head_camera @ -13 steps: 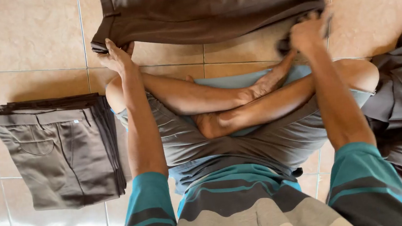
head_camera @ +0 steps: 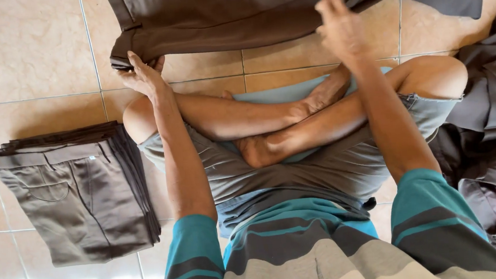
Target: Folding brown trousers and stacking them neatly on the floor.
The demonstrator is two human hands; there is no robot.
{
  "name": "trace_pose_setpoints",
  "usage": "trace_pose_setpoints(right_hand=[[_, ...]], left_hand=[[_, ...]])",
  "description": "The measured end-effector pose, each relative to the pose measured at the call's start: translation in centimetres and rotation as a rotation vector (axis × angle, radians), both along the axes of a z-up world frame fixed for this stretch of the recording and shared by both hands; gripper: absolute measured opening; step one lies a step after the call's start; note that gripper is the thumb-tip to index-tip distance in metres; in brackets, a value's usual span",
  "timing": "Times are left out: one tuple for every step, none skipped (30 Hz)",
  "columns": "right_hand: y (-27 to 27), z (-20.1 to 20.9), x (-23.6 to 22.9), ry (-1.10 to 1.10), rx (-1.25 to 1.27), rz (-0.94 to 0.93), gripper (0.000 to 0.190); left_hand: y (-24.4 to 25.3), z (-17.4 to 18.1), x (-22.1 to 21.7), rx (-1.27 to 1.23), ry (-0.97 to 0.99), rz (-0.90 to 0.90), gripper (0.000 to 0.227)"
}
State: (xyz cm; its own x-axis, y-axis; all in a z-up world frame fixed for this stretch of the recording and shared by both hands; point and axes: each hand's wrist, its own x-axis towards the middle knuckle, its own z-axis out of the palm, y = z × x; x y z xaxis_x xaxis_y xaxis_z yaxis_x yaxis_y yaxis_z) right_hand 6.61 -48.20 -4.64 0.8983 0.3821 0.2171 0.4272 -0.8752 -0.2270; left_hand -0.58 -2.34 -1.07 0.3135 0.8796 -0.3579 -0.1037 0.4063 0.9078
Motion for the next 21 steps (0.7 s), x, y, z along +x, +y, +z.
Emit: trace_pose_setpoints(right_hand=[[1.3, 0.0, -0.3, -0.007, -0.059, 0.081, 0.051], [2.6, 0.1, -0.6, -0.015, -0.118, 0.164, 0.049], [1.8, -2.4, 0.1, -0.015, -0.115, 0.163, 0.049], [1.0, -4.8, 0.9, -0.044, -0.196, 0.150, 0.026], [0.3, -7.3, 1.6, -0.073, -0.276, 0.137, 0.015], [0.0, -6.8, 1.8, -0.074, -0.276, 0.135, 0.015], [-0.3, -6.4, 1.9, -0.068, -0.131, 0.086, 0.012], [-0.8, -6.0, 1.9, -0.059, 0.012, 0.037, 0.010], [-0.7, -5.3, 1.8, -0.058, 0.010, 0.034, 0.010], [-0.4, -4.8, 1.5, -0.049, 0.053, 0.036, 0.012], [-0.2, -4.2, 1.2, -0.039, 0.097, 0.037, 0.018], [-0.2, -4.3, 1.1, -0.039, 0.096, 0.035, 0.018], [-0.1, -4.3, 1.1, -0.094, 0.011, 0.060, 0.029], [0.0, -4.4, 1.1, -0.150, -0.075, 0.089, 0.041], [0.0, -3.6, 0.8, -0.150, -0.075, 0.089, 0.041], [0.1, -2.7, 0.6, -0.105, 0.011, 0.143, 0.042], [0.2, -1.9, 0.4, -0.060, 0.096, 0.196, 0.043], [0.6, -1.0, 0.2, -0.062, 0.095, 0.197, 0.043], [1.0, -0.1, 0.0, -0.039, 0.166, 0.176, 0.036], [1.4, 0.7, -0.3, -0.016, 0.237, 0.154, 0.029], [1.3, 0.6, -0.2, -0.017, 0.236, 0.154, 0.029]], left_hand=[[0.0, 0.0, 0.0, 0.005, -0.005, -0.002, 0.059], [0.0, 0.0, -0.1, 0.009, -0.010, -0.003, 0.060], [0.0, -0.1, -0.1, 0.012, -0.009, -0.004, 0.060], [0.0, -0.2, -0.1, 0.004, -0.008, 0.005, 0.059], [0.1, -0.3, -0.1, -0.003, -0.006, 0.014, 0.057], [0.1, -0.3, -0.1, -0.003, -0.008, 0.012, 0.057], [0.2, -0.3, 0.0, -0.004, -0.014, 0.019, 0.057], [0.2, -0.4, -0.1, -0.008, -0.018, 0.026, 0.056], [0.2, -0.6, 0.1, -0.010, -0.017, 0.023, 0.056], [0.4, -0.9, 0.1, -0.014, -0.042, 0.034, 0.057], [0.5, -1.1, 0.1, -0.019, -0.067, 0.045, 0.058], [0.5, -1.2, 0.1, -0.019, -0.067, 0.043, 0.058], [0.5, -1.2, 0.1, -0.015, -0.072, 0.042, 0.058], [0.6, -1.2, 0.0, -0.012, -0.077, 0.045, 0.058], [0.5, -0.9, 0.1, -0.012, -0.077, 0.046, 0.058], [0.3, -0.5, 0.2, -0.032, -0.070, 0.067, 0.057], [0.2, -0.1, 0.3, -0.053, -0.062, 0.088, 0.056], [0.2, -0.1, 0.3, -0.054, -0.064, 0.089, 0.056], [0.2, -0.1, 0.3, -0.047, -0.067, 0.094, 0.057], [0.2, -0.1, 0.2, -0.040, -0.070, 0.097, 0.057], [0.2, -0.1, 0.3, -0.041, -0.071, 0.097, 0.057]])
